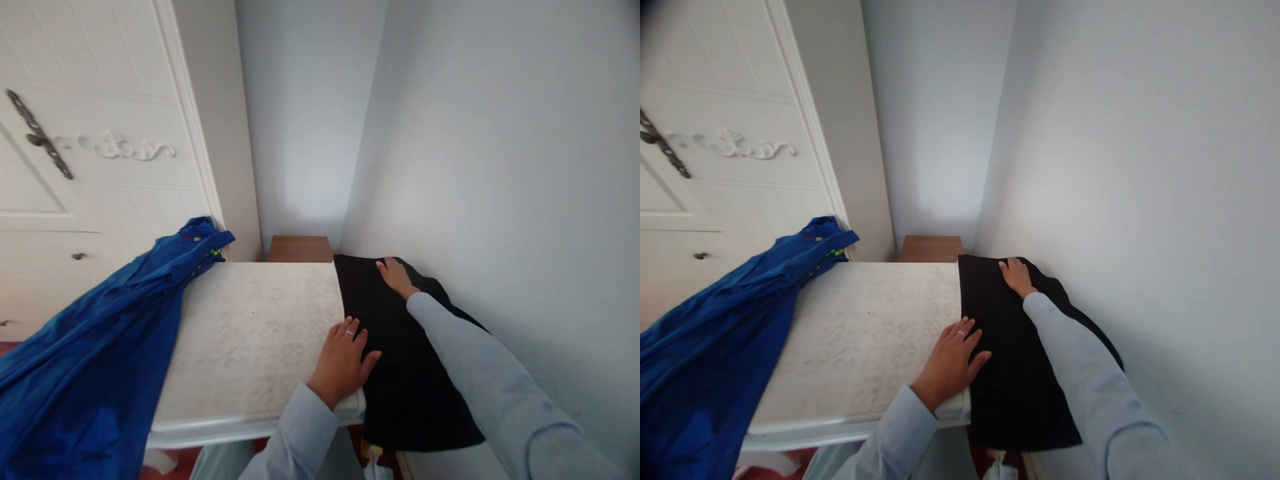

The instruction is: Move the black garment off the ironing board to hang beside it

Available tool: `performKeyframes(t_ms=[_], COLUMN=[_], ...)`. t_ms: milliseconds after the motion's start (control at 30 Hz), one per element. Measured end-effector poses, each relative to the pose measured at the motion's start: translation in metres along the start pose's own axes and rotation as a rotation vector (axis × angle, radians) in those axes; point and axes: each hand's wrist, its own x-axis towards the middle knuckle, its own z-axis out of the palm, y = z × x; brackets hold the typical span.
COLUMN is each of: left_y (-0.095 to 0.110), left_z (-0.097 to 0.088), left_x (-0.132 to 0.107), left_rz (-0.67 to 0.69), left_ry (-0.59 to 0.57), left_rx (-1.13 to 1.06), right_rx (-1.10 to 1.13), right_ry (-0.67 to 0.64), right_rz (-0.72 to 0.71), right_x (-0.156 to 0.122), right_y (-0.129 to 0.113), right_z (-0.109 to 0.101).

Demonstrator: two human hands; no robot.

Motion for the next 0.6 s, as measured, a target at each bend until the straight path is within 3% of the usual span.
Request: performKeyframes(t_ms=[133,233,300,433,533,600], left_y=[0.000,-0.002,-0.002,-0.004,-0.016,-0.031], left_z=[0.000,0.002,0.003,-0.004,-0.015,-0.026], left_x=[0.002,0.004,0.005,-0.001,-0.011,-0.016], left_rz=[-0.017,-0.034,-0.044,-0.056,-0.064,-0.139], left_ry=[0.018,0.056,0.087,0.104,0.126,0.177], left_rx=[-0.023,-0.073,-0.130,-0.257,-0.370,-0.548], right_rx=[0.126,0.457,0.644,0.877,0.951,1.022], right_ry=[-0.007,-0.044,-0.067,-0.124,-0.192,-0.268], right_rz=[-0.239,-0.521,-0.632,-0.710,-0.677,-0.609], right_x=[-0.025,-0.056,-0.079,-0.113,-0.118,-0.116], right_y=[-0.049,-0.098,-0.132,-0.187,-0.208,-0.214], right_z=[-0.006,-0.011,-0.016,-0.025,-0.024,-0.019])
